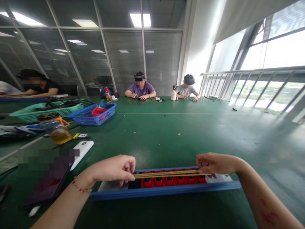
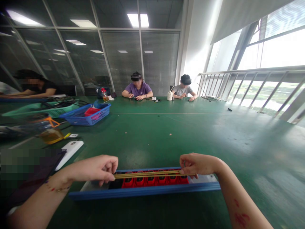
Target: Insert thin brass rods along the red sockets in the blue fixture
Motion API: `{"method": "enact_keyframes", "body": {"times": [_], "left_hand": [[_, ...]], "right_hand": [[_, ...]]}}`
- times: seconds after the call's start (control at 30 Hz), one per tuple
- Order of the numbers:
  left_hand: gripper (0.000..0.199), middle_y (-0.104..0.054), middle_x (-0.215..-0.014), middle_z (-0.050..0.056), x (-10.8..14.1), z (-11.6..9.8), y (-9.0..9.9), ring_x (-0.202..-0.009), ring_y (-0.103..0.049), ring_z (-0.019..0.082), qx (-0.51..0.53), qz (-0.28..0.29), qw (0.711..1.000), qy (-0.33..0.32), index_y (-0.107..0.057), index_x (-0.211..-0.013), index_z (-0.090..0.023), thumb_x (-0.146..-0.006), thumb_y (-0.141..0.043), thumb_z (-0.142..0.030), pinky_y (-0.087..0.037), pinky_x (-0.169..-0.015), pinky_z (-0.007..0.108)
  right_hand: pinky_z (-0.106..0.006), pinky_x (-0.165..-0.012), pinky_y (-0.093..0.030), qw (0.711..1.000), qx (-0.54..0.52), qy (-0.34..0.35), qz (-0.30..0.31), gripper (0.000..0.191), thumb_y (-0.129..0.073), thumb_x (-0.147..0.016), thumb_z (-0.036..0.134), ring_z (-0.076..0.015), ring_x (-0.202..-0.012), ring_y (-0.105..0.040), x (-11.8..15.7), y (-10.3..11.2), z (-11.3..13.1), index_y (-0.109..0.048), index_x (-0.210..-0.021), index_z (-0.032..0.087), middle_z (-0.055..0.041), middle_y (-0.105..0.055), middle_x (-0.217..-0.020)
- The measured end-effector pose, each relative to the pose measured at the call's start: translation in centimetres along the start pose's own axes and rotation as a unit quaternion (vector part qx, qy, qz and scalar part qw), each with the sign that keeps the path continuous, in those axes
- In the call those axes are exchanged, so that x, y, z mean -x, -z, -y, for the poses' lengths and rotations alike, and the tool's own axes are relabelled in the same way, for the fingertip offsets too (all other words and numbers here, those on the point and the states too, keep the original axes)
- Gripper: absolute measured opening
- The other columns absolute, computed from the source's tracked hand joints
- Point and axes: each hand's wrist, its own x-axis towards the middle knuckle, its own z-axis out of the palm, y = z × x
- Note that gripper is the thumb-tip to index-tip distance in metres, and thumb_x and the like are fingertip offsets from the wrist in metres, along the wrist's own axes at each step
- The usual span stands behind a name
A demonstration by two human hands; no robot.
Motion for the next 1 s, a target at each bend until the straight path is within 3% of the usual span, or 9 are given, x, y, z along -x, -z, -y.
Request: {"method": "enact_keyframes", "body": {"times": [0.27, 0.5, 0.73, 1.0], "left_hand": [[0.028, -0.063, -0.068, 0.0, 0.0, -0.5, 0.0, -0.06, -0.06, 0.015, -0.018, 0.002, 1.0, -0.007, -0.051, -0.083, -0.019, -0.069, -0.058, -0.042, -0.042, -0.051, 0.021], [0.026, -0.064, -0.072, 0.0, 0.7, -0.3, 1.0, -0.062, -0.056, 0.013, -0.083, -0.009, 0.996, -0.009, -0.062, -0.083, -0.018, -0.075, -0.049, -0.039, -0.038, -0.051, 0.018], [0.026, -0.064, -0.079, 0.0, 1.1, -1.0, 1.1, -0.07, -0.055, 0.014, -0.184, -0.059, 0.98, -0.054, -0.065, -0.075, -0.019, -0.074, -0.048, -0.039, -0.038, -0.062, 0.019], [0.026, -0.062, -0.072, -0.001, 1.9, -2.3, 1.1, -0.066, -0.055, 0.014, -0.226, -0.148, 0.961, -0.051, -0.065, -0.073, -0.022, -0.078, -0.046, -0.041, -0.036, -0.062, 0.021]], "right_hand": [[-0.022, -0.051, -0.042, 1.0, 0.007, -0.006, -0.007, 0.031, -0.049, -0.08, 0.047, -0.0141, -0.062, -0.058, 0.0, -0.1, -0.1, -0.048, -0.087, 0.017, -0.0033, -0.064, -0.073], [-0.023, -0.056, -0.043, 0.999, 0.035, 0.003, -0.028, 0.034, -0.048, -0.08, 0.05, -0.0158, -0.069, -0.059, 0.1, 0.0, 0.1, -0.05, -0.087, 0.017, -0.0042, -0.065, -0.078], [-0.023, -0.056, -0.04, 0.994, 0.089, 0.008, -0.065, 0.034, -0.049, -0.079, 0.05, -0.0155, -0.068, -0.056, 0.1, 0.1, 0.4, -0.053, -0.086, 0.018, -0.0029, -0.063, -0.077], [-0.024, -0.057, -0.04, 0.993, 0.096, 0.01, -0.072, 0.035, -0.048, -0.079, 0.052, -0.0162, -0.069, -0.056, 0.3, 0.0, 0.6, -0.054, -0.085, 0.018, -0.0033, -0.063, -0.077]]}}
